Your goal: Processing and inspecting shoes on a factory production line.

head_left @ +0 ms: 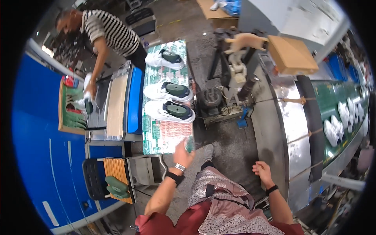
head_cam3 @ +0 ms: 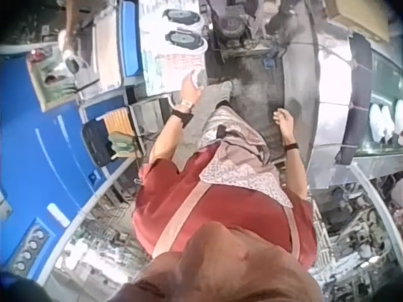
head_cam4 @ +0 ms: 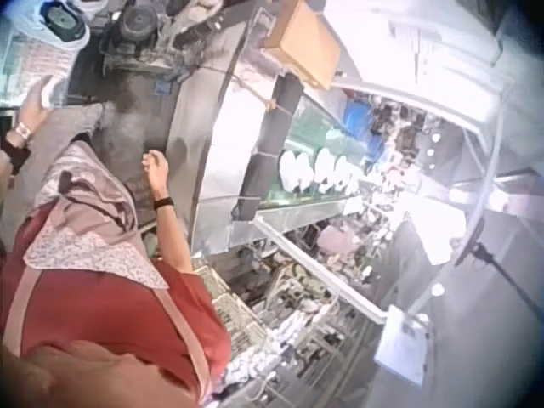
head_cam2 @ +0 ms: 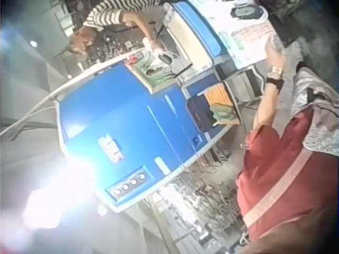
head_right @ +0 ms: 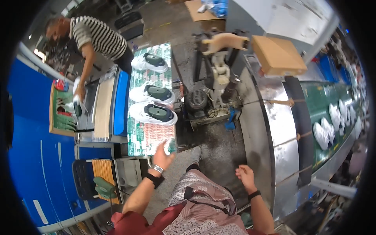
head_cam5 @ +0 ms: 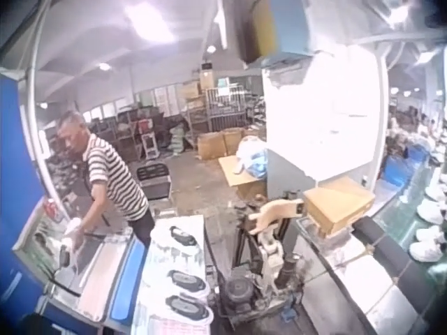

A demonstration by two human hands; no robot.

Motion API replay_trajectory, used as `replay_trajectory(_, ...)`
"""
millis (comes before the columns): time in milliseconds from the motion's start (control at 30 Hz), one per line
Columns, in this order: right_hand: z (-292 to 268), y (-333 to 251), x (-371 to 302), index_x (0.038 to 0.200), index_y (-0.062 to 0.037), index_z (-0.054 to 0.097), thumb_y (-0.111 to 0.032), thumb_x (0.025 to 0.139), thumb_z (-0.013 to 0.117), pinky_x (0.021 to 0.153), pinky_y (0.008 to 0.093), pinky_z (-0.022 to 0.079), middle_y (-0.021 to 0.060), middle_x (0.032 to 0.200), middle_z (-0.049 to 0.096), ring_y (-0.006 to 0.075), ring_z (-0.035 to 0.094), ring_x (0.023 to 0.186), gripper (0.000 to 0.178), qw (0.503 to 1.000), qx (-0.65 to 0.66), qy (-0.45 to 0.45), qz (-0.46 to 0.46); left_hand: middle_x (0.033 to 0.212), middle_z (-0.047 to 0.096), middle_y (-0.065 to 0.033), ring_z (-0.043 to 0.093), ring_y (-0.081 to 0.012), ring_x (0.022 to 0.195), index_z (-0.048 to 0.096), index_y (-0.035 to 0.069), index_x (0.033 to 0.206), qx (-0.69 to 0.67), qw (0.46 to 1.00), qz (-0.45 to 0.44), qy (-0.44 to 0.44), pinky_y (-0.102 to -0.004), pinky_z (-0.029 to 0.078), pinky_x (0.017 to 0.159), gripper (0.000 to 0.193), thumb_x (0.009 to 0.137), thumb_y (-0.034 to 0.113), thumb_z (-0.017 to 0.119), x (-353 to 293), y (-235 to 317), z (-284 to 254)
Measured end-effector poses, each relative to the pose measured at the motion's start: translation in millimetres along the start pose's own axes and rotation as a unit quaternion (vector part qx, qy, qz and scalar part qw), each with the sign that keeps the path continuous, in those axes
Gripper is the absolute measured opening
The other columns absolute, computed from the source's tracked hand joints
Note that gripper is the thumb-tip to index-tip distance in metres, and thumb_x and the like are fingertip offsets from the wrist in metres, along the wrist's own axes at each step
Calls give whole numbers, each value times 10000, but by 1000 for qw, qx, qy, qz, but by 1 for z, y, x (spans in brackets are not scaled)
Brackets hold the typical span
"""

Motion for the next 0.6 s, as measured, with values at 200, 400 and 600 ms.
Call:
replay_trajectory(200,181,-252,105,1352,0,594,-122,941,727,955,341,542,146,1226,730,220,708,1102,449,933,-167,-118,-295,1439,495,-298,465,-457,1342,405,-68,1464,8,993,41,110,-492,385,1154,1027,641,210,951,149,-68,-106)
replay_trajectory(400,349,-397,144,1473,-9,476,-155,877,751,1089,430,465,219,1390,610,365,601,1272,672,801,-312,-149,-490,1510,458,-264,396,-441,1441,413,13,1508,47,997,62,-14,-492,357,1202,1113,582,246,984,205,-88,-107)
replay_trajectory(600,430,-412,188,1512,-27,440,-265,844,780,1112,449,431,246,1417,580,411,562,1307,787,748,-384,-185,-509,1461,530,-188,417,-375,1455,521,106,1431,100,982,146,-67,-491,362,1145,1034,537,327,992,235,-100,-97)
Point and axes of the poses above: each hand's wrist, its own x-axis towards the middle knuckle, its own z-axis out of the palm, y = z × x, the point moved 7 cm from there along x, towards the middle knuckle
